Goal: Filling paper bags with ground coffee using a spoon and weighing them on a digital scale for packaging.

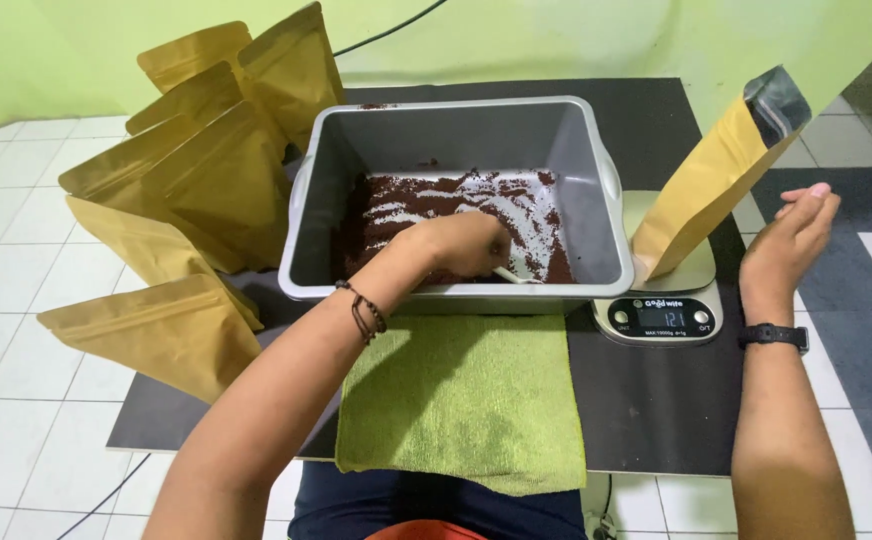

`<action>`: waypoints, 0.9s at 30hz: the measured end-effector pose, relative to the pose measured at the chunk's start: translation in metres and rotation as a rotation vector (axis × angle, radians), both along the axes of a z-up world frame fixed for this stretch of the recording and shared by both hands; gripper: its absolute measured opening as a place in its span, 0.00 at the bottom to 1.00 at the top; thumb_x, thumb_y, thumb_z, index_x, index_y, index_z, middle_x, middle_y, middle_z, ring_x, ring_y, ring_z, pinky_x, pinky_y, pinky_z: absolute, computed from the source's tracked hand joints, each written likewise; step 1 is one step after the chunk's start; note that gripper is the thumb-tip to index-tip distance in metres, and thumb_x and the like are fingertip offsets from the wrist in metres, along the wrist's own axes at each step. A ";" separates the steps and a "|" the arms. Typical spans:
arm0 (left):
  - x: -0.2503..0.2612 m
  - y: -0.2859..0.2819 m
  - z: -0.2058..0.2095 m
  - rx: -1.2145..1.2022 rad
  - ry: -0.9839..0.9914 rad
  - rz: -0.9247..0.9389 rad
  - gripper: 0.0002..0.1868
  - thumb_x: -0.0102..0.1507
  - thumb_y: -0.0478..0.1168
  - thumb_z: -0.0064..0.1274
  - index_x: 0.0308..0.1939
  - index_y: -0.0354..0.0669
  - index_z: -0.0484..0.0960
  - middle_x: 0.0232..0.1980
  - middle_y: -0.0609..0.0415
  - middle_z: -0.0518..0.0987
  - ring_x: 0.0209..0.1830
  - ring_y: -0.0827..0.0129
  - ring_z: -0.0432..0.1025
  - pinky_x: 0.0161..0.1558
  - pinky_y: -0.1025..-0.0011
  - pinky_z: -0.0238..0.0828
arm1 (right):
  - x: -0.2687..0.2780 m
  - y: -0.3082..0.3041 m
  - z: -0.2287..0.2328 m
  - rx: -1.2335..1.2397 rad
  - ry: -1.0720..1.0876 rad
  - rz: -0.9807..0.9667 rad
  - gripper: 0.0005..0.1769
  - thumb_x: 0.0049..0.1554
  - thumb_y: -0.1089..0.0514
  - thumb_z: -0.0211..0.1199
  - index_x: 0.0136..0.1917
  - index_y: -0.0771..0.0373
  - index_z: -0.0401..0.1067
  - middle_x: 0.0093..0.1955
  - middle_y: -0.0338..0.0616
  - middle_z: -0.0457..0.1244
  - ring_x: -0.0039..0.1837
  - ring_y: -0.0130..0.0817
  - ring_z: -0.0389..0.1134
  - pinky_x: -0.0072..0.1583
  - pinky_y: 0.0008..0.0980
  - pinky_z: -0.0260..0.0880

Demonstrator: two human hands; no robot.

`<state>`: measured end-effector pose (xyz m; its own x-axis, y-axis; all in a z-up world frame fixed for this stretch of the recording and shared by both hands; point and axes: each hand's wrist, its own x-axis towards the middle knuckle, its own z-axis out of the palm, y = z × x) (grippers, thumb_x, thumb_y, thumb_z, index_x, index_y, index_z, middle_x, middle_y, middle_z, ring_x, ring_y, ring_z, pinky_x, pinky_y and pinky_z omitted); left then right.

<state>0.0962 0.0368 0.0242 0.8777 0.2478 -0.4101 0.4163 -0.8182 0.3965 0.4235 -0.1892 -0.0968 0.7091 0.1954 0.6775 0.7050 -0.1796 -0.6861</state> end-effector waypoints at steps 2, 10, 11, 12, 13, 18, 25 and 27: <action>0.004 -0.001 0.004 -0.099 0.058 0.021 0.14 0.70 0.35 0.41 0.45 0.44 0.85 0.39 0.58 0.81 0.26 0.76 0.63 0.28 0.77 0.61 | 0.004 0.001 -0.002 0.011 -0.038 0.015 0.26 0.79 0.46 0.34 0.52 0.65 0.64 0.44 0.48 0.57 0.47 0.41 0.58 0.53 0.42 0.58; -0.007 0.021 0.042 -0.156 -0.030 0.150 0.20 0.64 0.32 0.38 0.50 0.44 0.86 0.50 0.59 0.83 0.39 0.75 0.69 0.41 0.73 0.65 | -0.070 -0.002 0.063 0.063 0.042 0.380 0.31 0.73 0.34 0.31 0.67 0.63 0.51 0.62 0.55 0.52 0.64 0.46 0.55 0.65 0.42 0.61; -0.015 0.020 0.059 -0.122 -0.053 0.192 0.26 0.58 0.30 0.34 0.51 0.43 0.86 0.60 0.58 0.84 0.55 0.68 0.77 0.57 0.62 0.75 | -0.088 0.000 0.082 0.075 0.023 0.561 0.39 0.72 0.29 0.32 0.75 0.65 0.44 0.71 0.63 0.47 0.74 0.53 0.53 0.72 0.47 0.61; -0.017 0.021 0.068 -0.119 -0.060 0.198 0.26 0.58 0.30 0.34 0.51 0.43 0.86 0.60 0.58 0.84 0.55 0.68 0.77 0.57 0.62 0.75 | -0.092 0.002 0.087 0.076 0.016 0.568 0.39 0.72 0.29 0.32 0.75 0.65 0.44 0.71 0.63 0.47 0.74 0.53 0.53 0.72 0.47 0.61; -0.021 0.022 0.074 -0.127 -0.086 0.227 0.24 0.61 0.31 0.36 0.51 0.44 0.86 0.56 0.59 0.85 0.39 0.73 0.69 0.43 0.68 0.67 | -0.099 0.003 0.090 0.005 0.019 0.614 0.44 0.67 0.28 0.38 0.78 0.64 0.39 0.75 0.64 0.46 0.77 0.55 0.49 0.75 0.51 0.54; -0.030 0.034 0.099 -0.044 -0.162 0.244 0.17 0.54 0.33 0.36 0.29 0.47 0.85 0.63 0.59 0.84 0.54 0.68 0.76 0.56 0.60 0.70 | -0.102 0.019 0.093 -0.098 0.076 0.651 0.44 0.58 0.56 0.60 0.80 0.57 0.40 0.71 0.56 0.47 0.72 0.48 0.50 0.71 0.47 0.56; -0.041 0.044 0.139 0.070 -0.175 0.302 0.13 0.68 0.37 0.41 0.36 0.49 0.83 0.27 0.65 0.69 0.22 0.79 0.55 0.24 0.76 0.49 | -0.113 0.038 0.107 -0.083 0.053 0.476 0.34 0.60 0.59 0.68 0.72 0.65 0.53 0.66 0.57 0.58 0.66 0.47 0.62 0.67 0.45 0.66; -0.041 0.053 0.150 0.113 -0.193 0.309 0.14 0.68 0.39 0.41 0.30 0.52 0.79 0.26 0.66 0.66 0.23 0.80 0.52 0.25 0.76 0.47 | -0.118 0.042 0.117 -0.085 0.074 0.479 0.34 0.59 0.59 0.70 0.71 0.64 0.54 0.65 0.56 0.60 0.64 0.46 0.65 0.65 0.44 0.70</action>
<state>0.0555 0.0896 0.1747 0.8128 0.5474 -0.1994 0.5769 -0.7086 0.4063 0.3057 -0.1468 0.0203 0.5717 0.5637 0.5961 0.6716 0.0959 -0.7347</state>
